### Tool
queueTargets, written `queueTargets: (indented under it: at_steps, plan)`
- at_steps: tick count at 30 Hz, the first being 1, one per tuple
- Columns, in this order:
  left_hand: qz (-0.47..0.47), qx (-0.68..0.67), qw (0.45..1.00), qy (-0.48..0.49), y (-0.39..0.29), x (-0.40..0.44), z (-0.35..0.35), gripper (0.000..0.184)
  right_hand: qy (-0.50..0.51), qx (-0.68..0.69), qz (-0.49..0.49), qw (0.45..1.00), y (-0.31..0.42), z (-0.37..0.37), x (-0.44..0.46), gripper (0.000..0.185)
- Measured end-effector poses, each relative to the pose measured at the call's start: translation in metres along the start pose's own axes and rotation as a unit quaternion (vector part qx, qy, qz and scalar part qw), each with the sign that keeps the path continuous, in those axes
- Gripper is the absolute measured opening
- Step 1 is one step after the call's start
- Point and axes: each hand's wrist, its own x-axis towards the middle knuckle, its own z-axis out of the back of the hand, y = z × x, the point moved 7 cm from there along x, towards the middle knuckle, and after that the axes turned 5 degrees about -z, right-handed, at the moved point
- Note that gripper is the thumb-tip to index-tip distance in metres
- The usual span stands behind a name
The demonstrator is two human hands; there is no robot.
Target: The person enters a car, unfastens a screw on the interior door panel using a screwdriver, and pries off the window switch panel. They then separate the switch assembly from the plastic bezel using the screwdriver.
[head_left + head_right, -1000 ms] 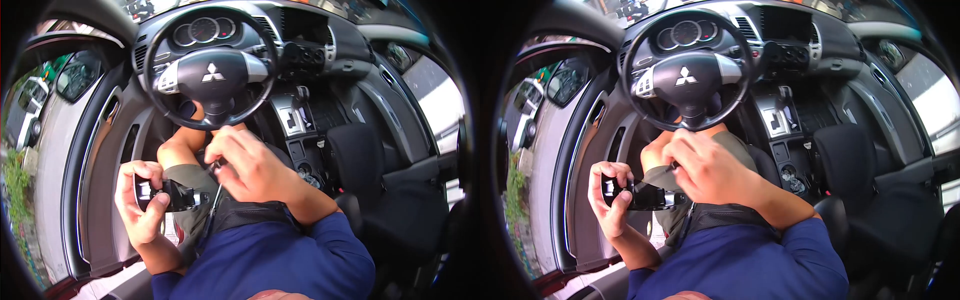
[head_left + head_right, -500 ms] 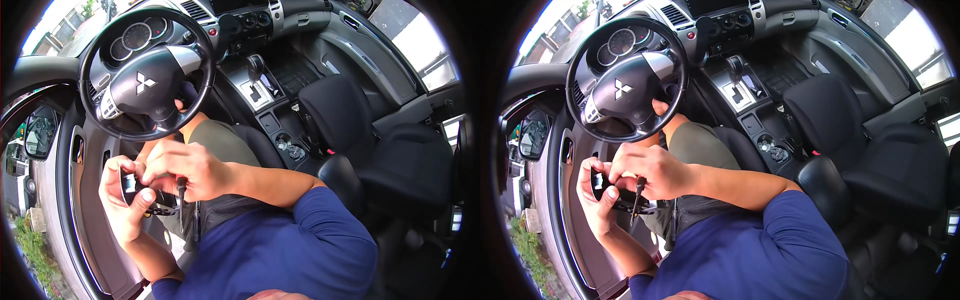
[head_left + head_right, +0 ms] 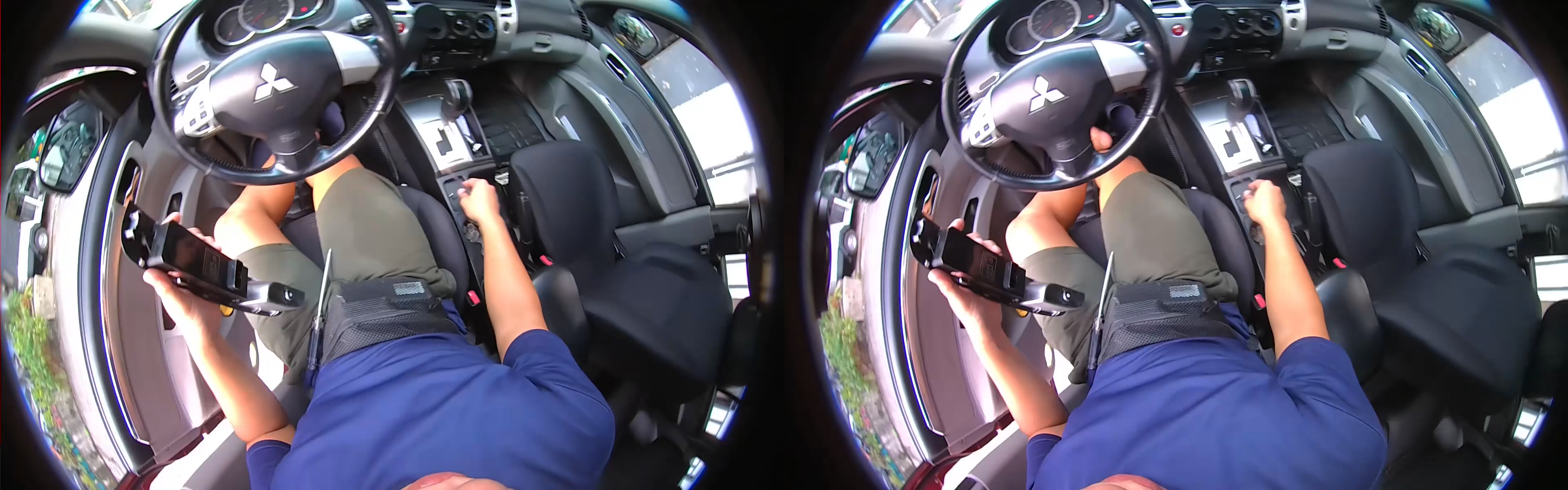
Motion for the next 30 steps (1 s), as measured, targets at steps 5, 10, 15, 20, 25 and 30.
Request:
queueTargets:
  at_steps: [5, 10, 15, 20, 25, 30]
  plan:
    - [0.004, -0.02, 0.996, -0.085, 0.01, -0.018, 0.03, 0.1, 0.122, 0.446, 0.034, 0.886, 0.09, 0.105, -0.01, 0.03]
    - [0.002, -0.027, 0.995, -0.093, 0.014, -0.017, 0.031, 0.102, 0.178, 0.619, 0.494, 0.584, 0.252, 0.3, -0.177, 0.016]
    - [0.023, -0.083, 0.986, -0.142, 0.039, -0.017, 0.052, 0.104, -0.101, 0.664, 0.624, 0.399, 0.27, 0.35, -0.315, 0.037]
    - [0.059, -0.223, 0.966, -0.114, 0.037, -0.018, 0.049, 0.09, 0.189, 0.651, 0.617, 0.401, 0.344, 0.313, -0.297, 0.014]
    - [0.114, -0.286, 0.944, -0.12, 0.056, -0.021, 0.051, 0.073, 0.328, 0.34, 0.468, 0.747, 0.369, 0.177, -0.269, 0.037]
    - [0.123, -0.247, 0.946, -0.168, 0.071, -0.024, 0.064, 0.062, 0.329, 0.24, 0.526, 0.747, 0.365, 0.102, -0.289, 0.028]
